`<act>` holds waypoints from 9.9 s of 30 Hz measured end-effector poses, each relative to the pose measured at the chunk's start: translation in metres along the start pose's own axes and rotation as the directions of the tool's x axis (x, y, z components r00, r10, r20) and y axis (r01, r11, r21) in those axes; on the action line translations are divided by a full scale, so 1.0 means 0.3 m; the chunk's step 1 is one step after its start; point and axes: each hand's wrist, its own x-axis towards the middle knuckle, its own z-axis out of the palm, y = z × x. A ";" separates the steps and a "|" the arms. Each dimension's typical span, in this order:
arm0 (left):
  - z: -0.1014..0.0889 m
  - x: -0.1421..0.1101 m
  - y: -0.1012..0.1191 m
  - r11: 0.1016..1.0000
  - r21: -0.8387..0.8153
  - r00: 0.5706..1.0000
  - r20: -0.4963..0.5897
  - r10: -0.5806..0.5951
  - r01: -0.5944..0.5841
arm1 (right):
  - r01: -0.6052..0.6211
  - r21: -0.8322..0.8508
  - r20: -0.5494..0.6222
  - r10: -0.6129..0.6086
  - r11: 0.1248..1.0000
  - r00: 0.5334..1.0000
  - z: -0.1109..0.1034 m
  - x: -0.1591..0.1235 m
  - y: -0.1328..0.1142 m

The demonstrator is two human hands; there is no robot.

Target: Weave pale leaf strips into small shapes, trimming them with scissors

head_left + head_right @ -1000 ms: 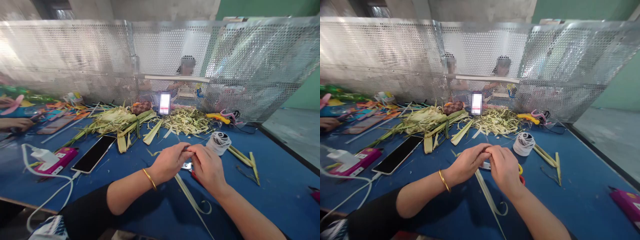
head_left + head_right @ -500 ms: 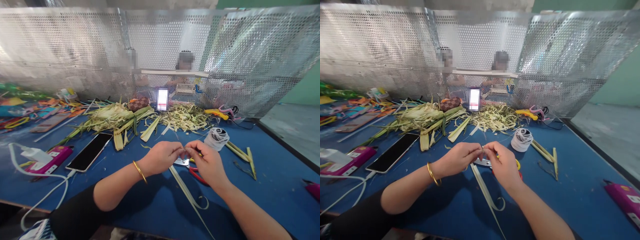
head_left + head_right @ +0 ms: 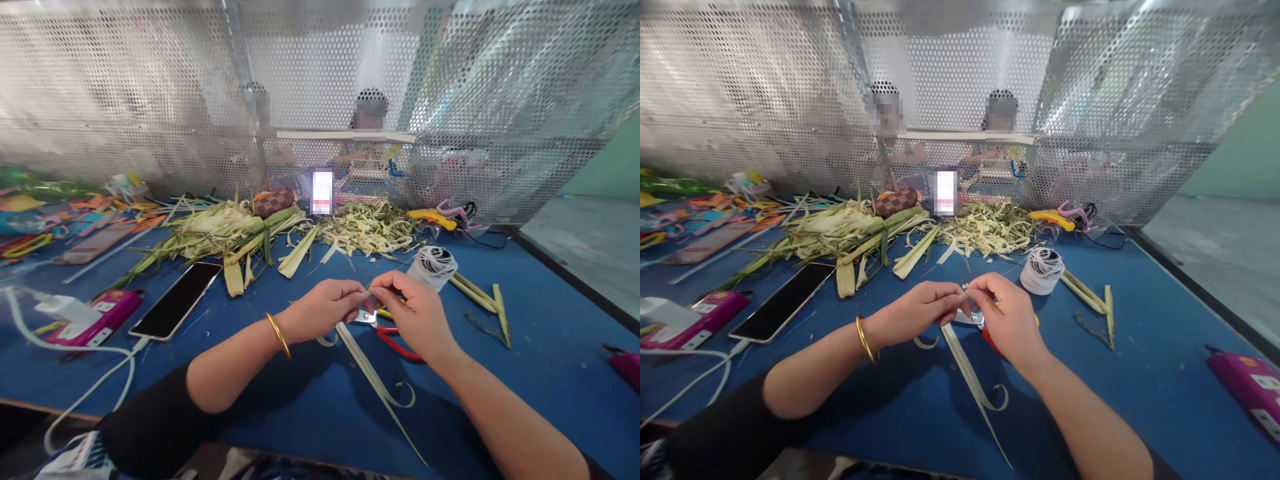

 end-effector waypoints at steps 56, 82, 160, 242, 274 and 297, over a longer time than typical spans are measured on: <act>0.023 0.028 -0.038 0.865 -0.494 0.926 -0.278 -0.256 0.091 | -0.343 0.345 0.023 0.357 0.874 0.934 0.014 0.002 -0.012; 0.085 -0.006 -0.010 0.982 -0.172 0.944 -0.305 -0.124 0.073 | -0.097 0.041 -0.030 0.098 0.994 0.995 0.011 -0.016 -0.017; -0.078 -0.002 0.008 0.997 -0.001 0.971 -0.227 -0.070 0.071 | 0.048 -0.367 0.217 0.036 0.929 0.976 0.055 -0.033 0.017; 0.081 -0.013 -0.019 0.955 -0.289 0.994 -0.069 -0.084 0.061 | -0.174 0.143 0.096 0.161 0.974 0.982 -0.027 0.003 -0.024; 0.060 0.023 -0.052 0.678 -0.726 0.954 -0.114 -0.276 0.110 | 0.398 -0.153 -0.103 -0.415 0.904 0.904 0.001 -0.016 0.041; 0.027 0.020 -0.019 0.563 -0.825 0.870 -0.240 -0.430 0.051 | 0.746 -0.385 0.314 -0.683 0.543 0.660 0.081 -0.067 0.012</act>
